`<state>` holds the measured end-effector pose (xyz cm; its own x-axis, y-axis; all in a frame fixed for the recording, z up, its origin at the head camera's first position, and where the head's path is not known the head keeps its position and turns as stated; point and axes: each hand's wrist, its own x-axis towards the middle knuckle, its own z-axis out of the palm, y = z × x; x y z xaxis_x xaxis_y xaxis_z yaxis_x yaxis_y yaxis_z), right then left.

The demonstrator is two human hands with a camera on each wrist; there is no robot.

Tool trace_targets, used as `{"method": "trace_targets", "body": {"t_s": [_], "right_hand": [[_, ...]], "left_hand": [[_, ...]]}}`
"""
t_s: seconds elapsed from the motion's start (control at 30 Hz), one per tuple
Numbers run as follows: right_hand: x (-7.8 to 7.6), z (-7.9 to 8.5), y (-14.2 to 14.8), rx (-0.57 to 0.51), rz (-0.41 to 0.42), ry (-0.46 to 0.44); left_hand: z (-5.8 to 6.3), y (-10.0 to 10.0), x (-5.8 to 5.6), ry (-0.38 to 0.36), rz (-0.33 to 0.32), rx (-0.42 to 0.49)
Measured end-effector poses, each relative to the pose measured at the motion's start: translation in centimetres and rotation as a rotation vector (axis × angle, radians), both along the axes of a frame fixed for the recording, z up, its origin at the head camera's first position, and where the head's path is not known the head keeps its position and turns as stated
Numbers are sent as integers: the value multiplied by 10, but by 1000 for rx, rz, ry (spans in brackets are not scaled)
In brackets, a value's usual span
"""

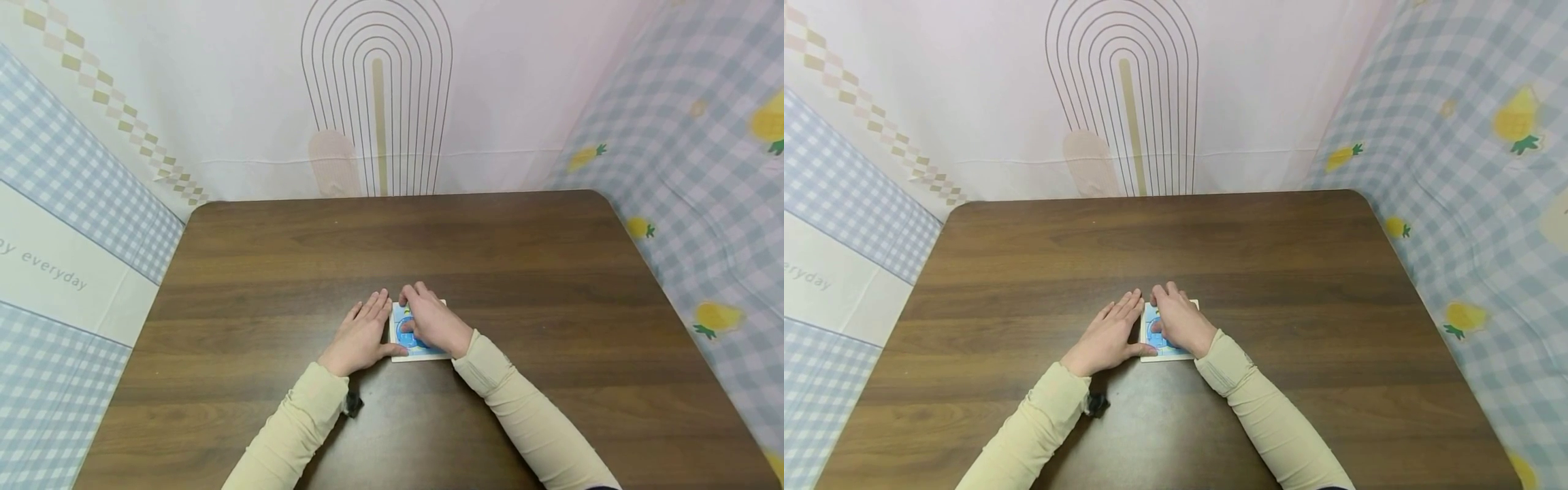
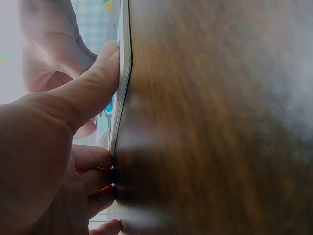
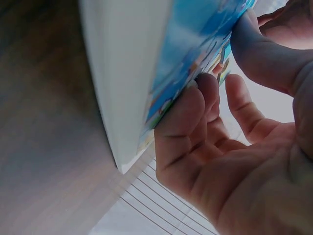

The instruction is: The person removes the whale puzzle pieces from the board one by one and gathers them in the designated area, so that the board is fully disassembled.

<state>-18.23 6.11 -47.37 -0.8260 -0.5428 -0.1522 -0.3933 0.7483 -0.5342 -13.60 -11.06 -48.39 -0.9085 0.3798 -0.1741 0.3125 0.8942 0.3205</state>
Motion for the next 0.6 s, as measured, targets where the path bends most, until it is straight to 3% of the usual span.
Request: {"method": "trace_targets", "body": {"t_s": [0.37, 0.6], "right_hand": [[2, 2, 3, -63, 1, -7], [3, 3, 4, -65, 47, 125]], "left_hand": [[1, 1, -1, 6, -4, -13], [0, 1, 1, 2, -3, -17]]}}
